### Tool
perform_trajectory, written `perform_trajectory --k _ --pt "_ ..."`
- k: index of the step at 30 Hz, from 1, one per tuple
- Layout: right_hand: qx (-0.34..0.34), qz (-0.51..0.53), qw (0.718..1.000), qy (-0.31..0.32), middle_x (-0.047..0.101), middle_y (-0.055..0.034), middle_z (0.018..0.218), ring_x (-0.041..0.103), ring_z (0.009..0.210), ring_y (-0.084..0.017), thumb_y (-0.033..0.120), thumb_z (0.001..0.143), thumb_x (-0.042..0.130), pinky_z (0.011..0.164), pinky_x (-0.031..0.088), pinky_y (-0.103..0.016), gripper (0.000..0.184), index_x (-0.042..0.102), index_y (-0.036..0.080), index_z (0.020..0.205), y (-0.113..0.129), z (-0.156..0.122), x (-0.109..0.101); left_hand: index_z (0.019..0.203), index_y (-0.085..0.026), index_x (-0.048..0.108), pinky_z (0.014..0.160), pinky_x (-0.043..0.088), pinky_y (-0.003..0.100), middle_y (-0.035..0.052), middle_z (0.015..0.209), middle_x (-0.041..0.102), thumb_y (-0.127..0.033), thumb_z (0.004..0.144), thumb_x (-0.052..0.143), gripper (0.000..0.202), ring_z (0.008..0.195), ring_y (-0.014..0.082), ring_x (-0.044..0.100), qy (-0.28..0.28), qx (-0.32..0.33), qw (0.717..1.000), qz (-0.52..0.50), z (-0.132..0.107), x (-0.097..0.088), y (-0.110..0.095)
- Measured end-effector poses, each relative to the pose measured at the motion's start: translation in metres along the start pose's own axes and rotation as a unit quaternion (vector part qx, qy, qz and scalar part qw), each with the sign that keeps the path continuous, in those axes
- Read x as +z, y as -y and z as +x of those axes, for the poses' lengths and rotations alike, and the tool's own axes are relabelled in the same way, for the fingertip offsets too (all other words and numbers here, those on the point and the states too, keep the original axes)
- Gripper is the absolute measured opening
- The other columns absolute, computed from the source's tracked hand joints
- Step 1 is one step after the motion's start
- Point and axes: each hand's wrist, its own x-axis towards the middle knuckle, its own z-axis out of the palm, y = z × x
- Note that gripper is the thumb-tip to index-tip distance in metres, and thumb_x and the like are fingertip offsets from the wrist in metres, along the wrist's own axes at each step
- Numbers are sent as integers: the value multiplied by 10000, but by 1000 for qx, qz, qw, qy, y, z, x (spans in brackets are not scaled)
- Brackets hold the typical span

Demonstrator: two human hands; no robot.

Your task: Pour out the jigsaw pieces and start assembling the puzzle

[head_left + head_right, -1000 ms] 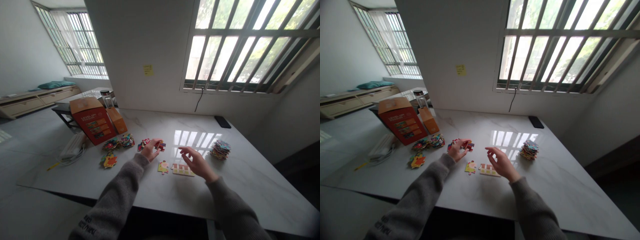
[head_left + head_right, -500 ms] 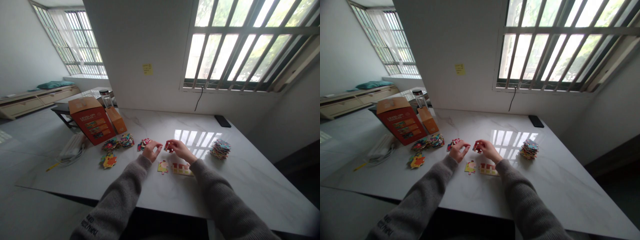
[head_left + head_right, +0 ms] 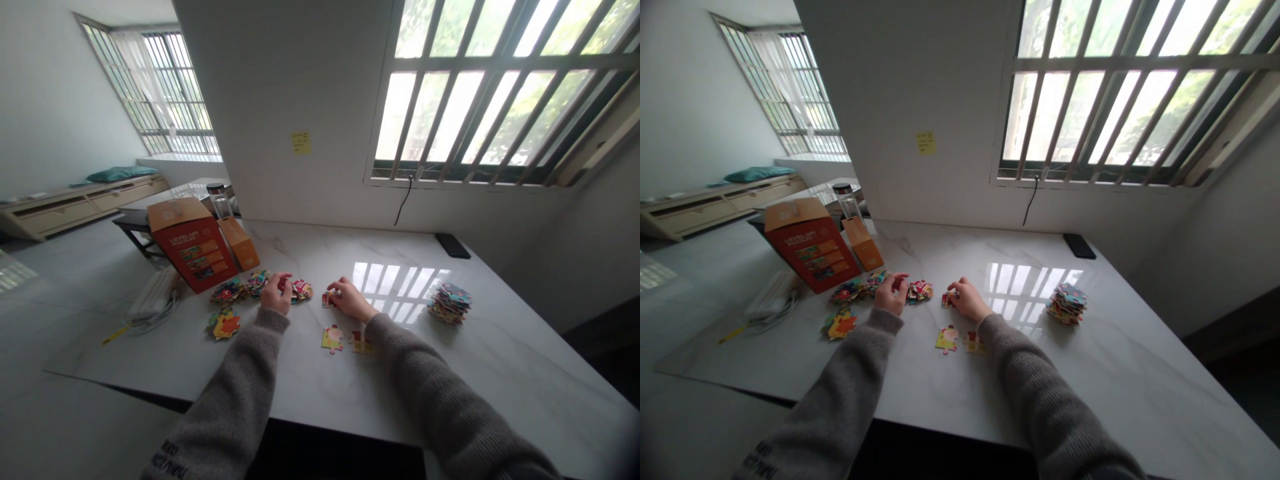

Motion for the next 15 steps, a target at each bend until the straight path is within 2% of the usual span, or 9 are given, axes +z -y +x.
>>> perform_trajectory --k 3,6,10,15 --pt "-37 -56 998 -20 554 -60 999 551 837 -145 105 836 580 838 458 -281 252 670 178 1060 4 6 2 968 -179 651 654 491 258 17 753 656 -216 820 511 207 644 142 597 0 -19 1000 -10 -1 3 1" --pt "-75 -81 993 -43 596 -70 971 535 951 -187 89 875 511 912 429 -319 269 646 169 1093 19 18 5 992 -181 634 641 487 249 4 714 640 -206 813 513 217 625 137 596 18 -28 999 -5 -2 5 4" --pt "-96 -75 992 -19 615 -90 1006 531 993 -204 209 909 551 920 426 -331 232 630 167 1122 42 34 13 992 -179 629 640 486 260 7 703 638 -196 809 518 214 610 138 584 31 -6 999 17 -2 8 8" --pt "-76 -91 992 39 609 -113 1052 545 1002 -224 324 875 630 896 430 -338 348 608 169 1185 56 47 25 954 -177 635 622 485 259 15 702 636 -195 821 512 182 614 141 584 33 -1 999 9 -3 9 6"
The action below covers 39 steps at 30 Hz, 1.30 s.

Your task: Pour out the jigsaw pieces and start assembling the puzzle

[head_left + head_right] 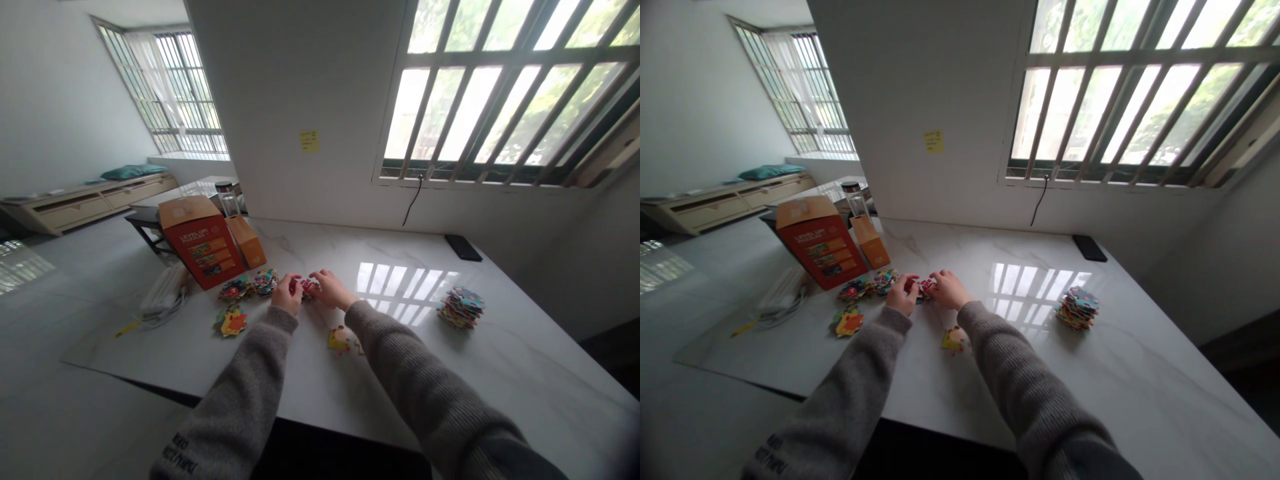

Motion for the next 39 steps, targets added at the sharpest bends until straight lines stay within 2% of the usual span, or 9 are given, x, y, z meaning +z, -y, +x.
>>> perform_trajectory --k 3,8,13,16,19,22,27,31,39 --pt "-3 3 1000 22 624 -87 1019 571 939 -196 312 873 633 838 438 -294 320 612 195 1171 1 2 2 938 -173 641 620 479 255 19 713 640 -187 822 508 176 613 138 579 1 2 1000 3 0 0 -1" --pt "8 45 999 -13 625 -65 1046 576 894 -165 251 852 653 802 435 -260 343 599 224 1190 3 2 1 929 -176 649 615 472 257 16 702 635 -190 821 511 175 605 138 570 8 5 1000 6 0 0 -1" --pt "52 149 987 -31 598 13 770 559 669 -104 106 862 511 686 464 -227 445 533 178 1300 -2 1 -4 948 -167 648 617 477 253 20 719 648 -196 828 507 187 601 132 575 18 9 1000 -15 -1 -2 -6" --pt "94 255 962 -25 589 25 747 573 575 -87 153 891 452 566 464 -203 442 487 197 1330 -16 -11 -16 957 -169 655 611 482 244 24 743 664 -196 830 507 197 612 128 584 62 28 997 -30 -4 -1 -9" --pt "133 313 940 -35 603 13 725 606 574 -98 201 869 513 525 455 -191 288 578 182 1149 -39 -33 -35 937 -172 669 632 500 256 35 790 685 -175 815 509 201 615 125 583 125 70 989 -36 -10 6 -13" --pt "164 255 951 -53 624 8 663 599 594 -122 265 822 606 518 425 -197 197 613 168 994 -67 -60 -55 930 -182 682 709 530 302 43 804 678 -129 793 503 231 684 151 607 191 127 973 -39 -18 18 -16" --pt "214 138 965 -55 652 -16 683 559 582 -128 344 846 563 520 382 -221 228 657 156 933 -100 -99 -68 986 -195 709 917 521 386 84 991 662 -68 765 522 315 982 217 613 264 194 944 -30 -31 35 -18" --pt "223 21 973 -58 643 -24 699 540 621 -137 349 835 574 566 358 -242 223 699 167 870 -106 -113 -68 996 -193 714 1005 486 422 90 1089 671 -43 773 521 330 1063 226 604 286 204 936 -32 -35 42 -11" --pt "203 -23 976 -70 658 -41 781 552 721 -164 339 868 566 654 368 -260 218 725 195 906 -105 -116 -67 1028 -206 716 1016 482 427 73 1140 704 -70 789 504 347 1082 213 610 293 204 934 -22 -36 49 -2"
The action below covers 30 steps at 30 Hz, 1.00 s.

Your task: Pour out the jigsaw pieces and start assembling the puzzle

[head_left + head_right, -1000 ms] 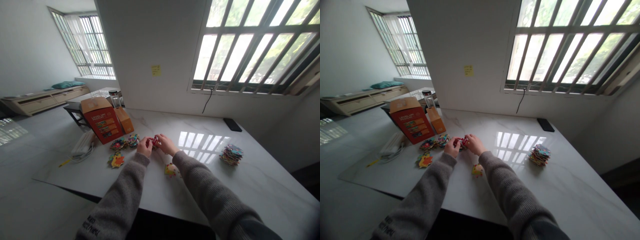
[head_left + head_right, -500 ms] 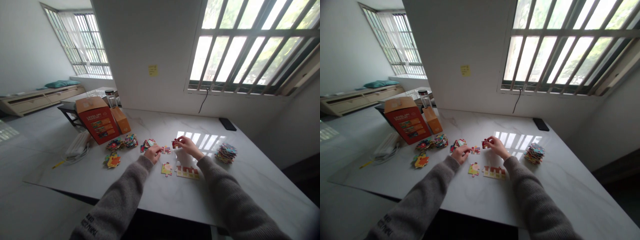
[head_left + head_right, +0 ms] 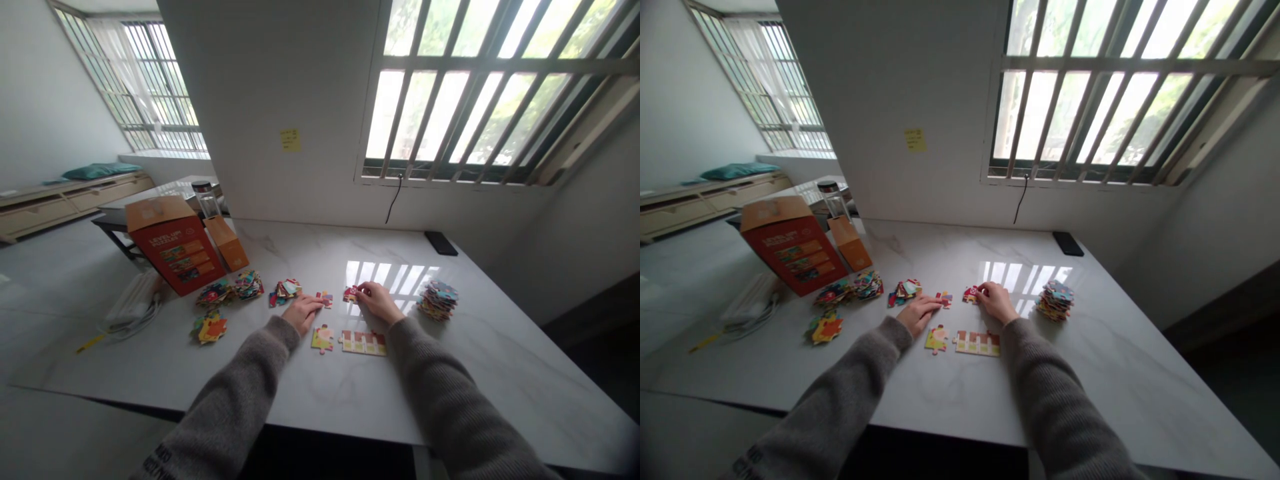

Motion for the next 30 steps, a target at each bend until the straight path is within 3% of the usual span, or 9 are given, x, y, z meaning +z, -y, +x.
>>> perform_trajectory --k 11,17,20,24,30 --pt "-19 -11 1000 -21 668 -40 816 565 743 -165 332 893 537 688 375 -265 232 718 198 948 -5 -3 5 1068 -196 709 1011 484 412 91 1170 692 -114 826 498 332 1118 223 612 8 14 999 -30 -3 -6 0" --pt "-22 -17 999 -31 670 -40 813 562 735 -166 311 892 524 686 364 -269 225 709 199 954 -2 -7 4 1116 -186 688 967 496 410 95 1081 685 -100 806 468 390 1042 223 623 -31 -51 998 -3 -3 -27 2" --pt "-26 -14 999 -36 674 -40 811 565 738 -167 308 889 522 686 363 -270 222 706 202 956 -2 -8 4 1123 -188 692 961 485 408 99 1084 667 -112 815 459 393 1033 227 604 -33 -49 998 8 -3 -28 2" --pt "-16 27 999 -42 671 -30 760 566 689 -159 338 886 513 658 369 -266 242 699 198 956 -3 -8 5 1181 -215 675 1001 418 455 101 1160 637 -184 839 504 383 1074 259 533 7 -36 996 79 -5 -17 -5" --pt "1 125 991 -41 652 -11 679 554 611 -147 377 869 496 597 390 -252 286 691 184 948 -7 -7 7 1243 -247 640 1017 343 491 84 1238 603 -272 907 472 377 1148 282 454 79 -73 984 144 -6 -10 -13"
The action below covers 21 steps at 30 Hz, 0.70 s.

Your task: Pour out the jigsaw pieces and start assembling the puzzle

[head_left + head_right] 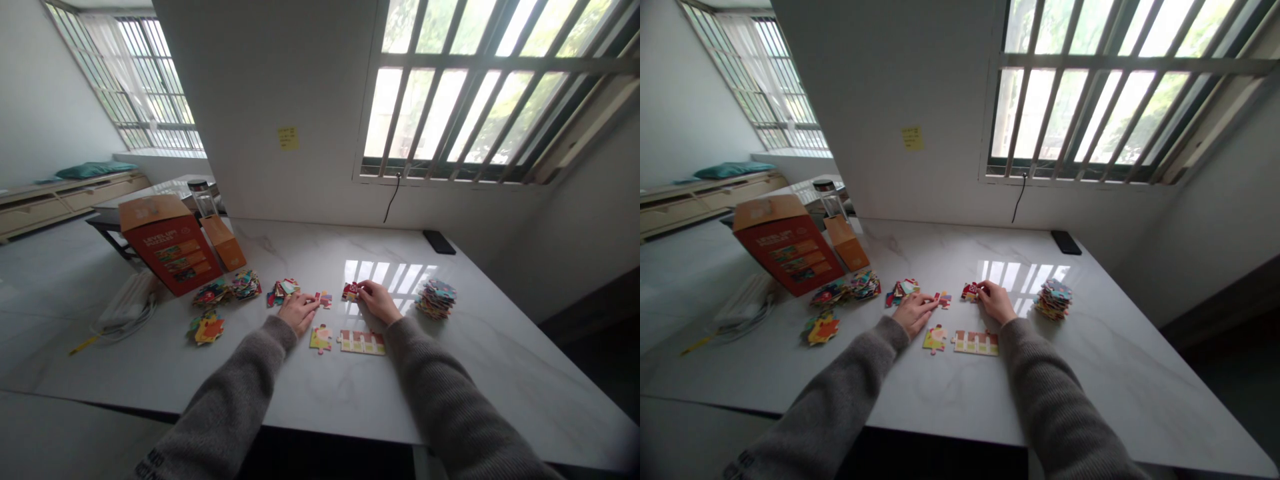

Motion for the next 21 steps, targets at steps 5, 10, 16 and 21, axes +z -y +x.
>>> perform_trajectory --k 5,10,16,21 --pt "-2 6 1000 3 687 -24 729 588 648 -158 368 864 505 629 418 -262 275 702 194 943 -3 1 0 1259 -188 616 1010 392 445 98 1159 643 -182 881 444 415 1094 251 508 -18 -1 997 -74 3 -8 7" --pt "4 23 1000 10 712 -34 766 627 697 -173 344 869 499 674 450 -277 270 702 191 961 -1 0 -1 1232 -145 613 968 440 384 97 1077 669 -129 886 390 412 1022 215 558 -50 -12 989 -135 3 -15 13" --pt "17 4 1000 18 730 -42 858 651 783 -184 330 879 495 738 475 -292 271 705 201 991 -1 3 -1 1231 -238 640 1014 350 480 87 1248 602 -196 865 504 392 1154 269 480 -11 -6 1000 -29 3 -4 6" --pt "58 -21 997 37 738 -54 926 655 847 -192 309 884 502 774 482 -296 276 714 200 1022 9 21 7 1257 -251 629 1003 317 472 79 1235 592 -254 897 478 391 1158 272 463 19 -6 1000 -6 3 -3 0"
